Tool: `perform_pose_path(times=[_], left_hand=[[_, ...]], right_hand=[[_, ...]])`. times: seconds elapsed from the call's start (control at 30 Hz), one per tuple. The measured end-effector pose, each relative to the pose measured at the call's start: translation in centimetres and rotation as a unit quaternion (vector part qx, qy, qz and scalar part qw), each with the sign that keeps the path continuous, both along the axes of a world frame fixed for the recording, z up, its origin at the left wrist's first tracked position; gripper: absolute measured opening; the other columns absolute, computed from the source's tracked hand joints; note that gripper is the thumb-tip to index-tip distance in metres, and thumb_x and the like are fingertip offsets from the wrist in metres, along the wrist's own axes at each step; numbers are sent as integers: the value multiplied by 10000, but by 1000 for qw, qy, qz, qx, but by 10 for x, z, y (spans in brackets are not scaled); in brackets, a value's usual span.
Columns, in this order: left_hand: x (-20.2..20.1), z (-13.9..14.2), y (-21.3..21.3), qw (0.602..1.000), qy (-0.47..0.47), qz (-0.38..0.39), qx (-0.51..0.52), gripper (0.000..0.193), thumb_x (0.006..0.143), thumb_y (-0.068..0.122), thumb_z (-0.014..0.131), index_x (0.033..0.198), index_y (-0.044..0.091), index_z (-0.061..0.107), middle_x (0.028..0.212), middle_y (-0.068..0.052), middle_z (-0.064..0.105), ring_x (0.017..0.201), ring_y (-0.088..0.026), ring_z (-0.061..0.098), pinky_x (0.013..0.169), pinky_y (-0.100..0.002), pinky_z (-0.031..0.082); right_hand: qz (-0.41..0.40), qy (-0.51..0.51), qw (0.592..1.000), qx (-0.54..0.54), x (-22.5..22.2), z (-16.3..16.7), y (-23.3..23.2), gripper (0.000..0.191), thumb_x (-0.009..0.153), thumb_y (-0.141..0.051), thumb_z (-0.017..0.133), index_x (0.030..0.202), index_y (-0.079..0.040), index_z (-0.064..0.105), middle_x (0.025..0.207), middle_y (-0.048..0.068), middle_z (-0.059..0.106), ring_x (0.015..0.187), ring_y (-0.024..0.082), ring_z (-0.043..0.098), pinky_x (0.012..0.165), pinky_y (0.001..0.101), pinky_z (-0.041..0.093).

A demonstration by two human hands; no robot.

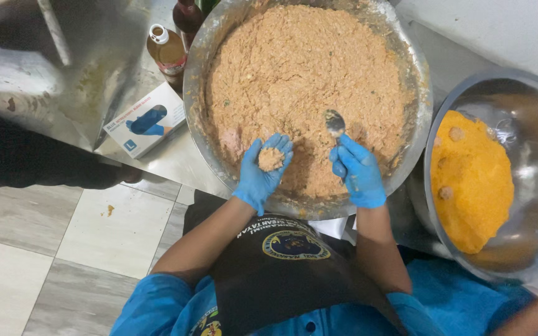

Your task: The person scoops portions of minced food mixture from a large metal basin and rolls the portions between their gloved hands to form round balls. A second worker coats the balls in an orange crumb mixture in an adjacent basin, and finished balls accumulate in a smaller bowl.

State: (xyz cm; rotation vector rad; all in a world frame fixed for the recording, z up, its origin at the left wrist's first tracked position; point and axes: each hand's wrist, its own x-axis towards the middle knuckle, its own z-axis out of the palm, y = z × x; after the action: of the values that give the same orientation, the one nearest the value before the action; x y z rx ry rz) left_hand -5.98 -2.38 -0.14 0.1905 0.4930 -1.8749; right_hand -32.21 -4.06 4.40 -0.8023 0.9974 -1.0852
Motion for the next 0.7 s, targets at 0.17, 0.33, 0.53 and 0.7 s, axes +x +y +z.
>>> perform_pose_path(times=[0.17,0.33,0.53,0.7], left_hand=[[4,4,-2,995,-79,-31,-52,603,1055,417,484,1399,-76,532,1433,-225,607,1324,-374,597,1109,-476,504],[6,12,-9,978,-136,-146,-60,742,1043,530,428,1391,-115,543,1374,-254,619,1198,-364,631,1056,-490,508],[1,18,-6,958,-189,-215,-26,850,1037,616,342,1395,-135,518,1383,-259,597,1208,-360,643,1051,-492,518],[5,23,-2,973,-69,-214,-51,866,1023,635,324,1397,-122,515,1377,-275,605,1238,-372,619,1068,-448,503]], right_hand=[[-6,601,741,-299,9,14,-8,435,1029,-22,551,1445,-121,633,995,132,715,878,272,694,793,380,549],[150,470,807,-325,35,65,10,405,998,-37,552,1376,-147,648,977,131,722,880,269,720,798,367,566],[267,552,706,-354,48,91,16,558,865,-5,557,1378,-201,657,982,124,711,856,323,702,745,417,561],[314,583,651,-371,42,99,20,545,857,-22,559,1331,-264,679,989,95,721,815,316,703,706,427,561]])
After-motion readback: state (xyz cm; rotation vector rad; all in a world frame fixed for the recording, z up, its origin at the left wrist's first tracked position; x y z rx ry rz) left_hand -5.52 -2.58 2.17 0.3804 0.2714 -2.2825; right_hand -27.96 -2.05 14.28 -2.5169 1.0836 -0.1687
